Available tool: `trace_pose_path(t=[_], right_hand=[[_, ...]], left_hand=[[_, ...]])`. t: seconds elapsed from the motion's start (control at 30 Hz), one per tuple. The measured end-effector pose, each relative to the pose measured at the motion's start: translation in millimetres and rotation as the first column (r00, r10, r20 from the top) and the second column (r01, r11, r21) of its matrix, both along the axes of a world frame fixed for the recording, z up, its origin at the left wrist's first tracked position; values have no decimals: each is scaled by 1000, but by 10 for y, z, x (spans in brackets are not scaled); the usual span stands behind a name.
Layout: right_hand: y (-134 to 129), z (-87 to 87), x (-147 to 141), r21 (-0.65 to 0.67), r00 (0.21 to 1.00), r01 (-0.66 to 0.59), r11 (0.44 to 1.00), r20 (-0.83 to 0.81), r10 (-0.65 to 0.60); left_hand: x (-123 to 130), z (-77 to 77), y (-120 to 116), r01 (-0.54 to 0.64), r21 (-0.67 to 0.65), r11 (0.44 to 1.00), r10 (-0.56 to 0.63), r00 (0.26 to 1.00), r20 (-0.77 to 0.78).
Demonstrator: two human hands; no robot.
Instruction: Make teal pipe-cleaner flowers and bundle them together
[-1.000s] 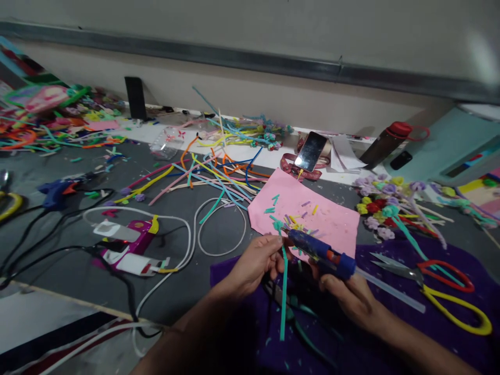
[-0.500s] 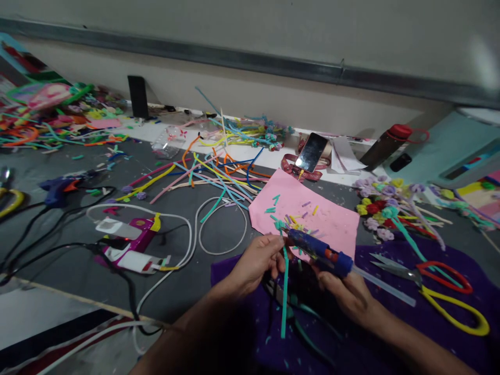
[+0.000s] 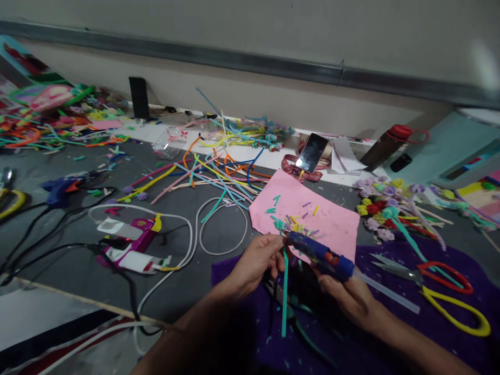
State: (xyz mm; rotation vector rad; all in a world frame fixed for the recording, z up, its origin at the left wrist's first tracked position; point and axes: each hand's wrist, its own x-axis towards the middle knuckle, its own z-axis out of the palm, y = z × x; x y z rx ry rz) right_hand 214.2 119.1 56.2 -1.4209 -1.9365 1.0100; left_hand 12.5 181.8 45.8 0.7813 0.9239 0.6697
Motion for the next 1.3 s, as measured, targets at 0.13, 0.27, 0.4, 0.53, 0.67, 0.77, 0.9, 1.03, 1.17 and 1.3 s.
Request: trace_pose_path(t=[0.13, 0.27, 0.4, 0.53, 0.67, 0.77, 0.9, 1.03, 1.17, 1.3], right_hand=[[19, -28, 2, -10, 1000, 15, 1000, 5, -15], [28, -33, 1, 10, 1000, 1, 1000, 13, -2], [22, 9, 0, 58, 999, -15, 998, 37, 13], [26, 12, 12, 102, 998, -19, 995, 56, 13], [43, -6, 14, 115, 998, -6, 993, 66, -1], [45, 2, 7, 139, 996, -4, 990, 85, -7], [23, 21, 15, 162, 995, -12, 987, 103, -5], [22, 8, 28, 133, 996, 0, 991, 89, -12], [43, -10, 26, 110, 998, 9, 994, 59, -15], [35, 11, 33, 142, 996, -19, 990, 84, 7]], left_hand=[[11, 21, -9, 33, 39, 999, -31, 999, -45], [18, 38, -21, 29, 73, 997, -23, 997, -76], [13, 40, -21, 9, 92, 996, -1, 996, -87], [12, 51, -19, 23, 86, 996, -15, 996, -86], [16, 65, -26, 31, 82, 996, -25, 997, -75], [13, 61, -28, 30, 80, 996, -23, 996, -86], [7, 46, -22, 12, 79, 997, -5, 996, -84], [9, 55, -17, 33, 69, 997, -27, 996, -82], [12, 59, -17, 45, 68, 997, -39, 995, -90], [6, 48, -13, 23, 66, 998, -17, 996, -93]])
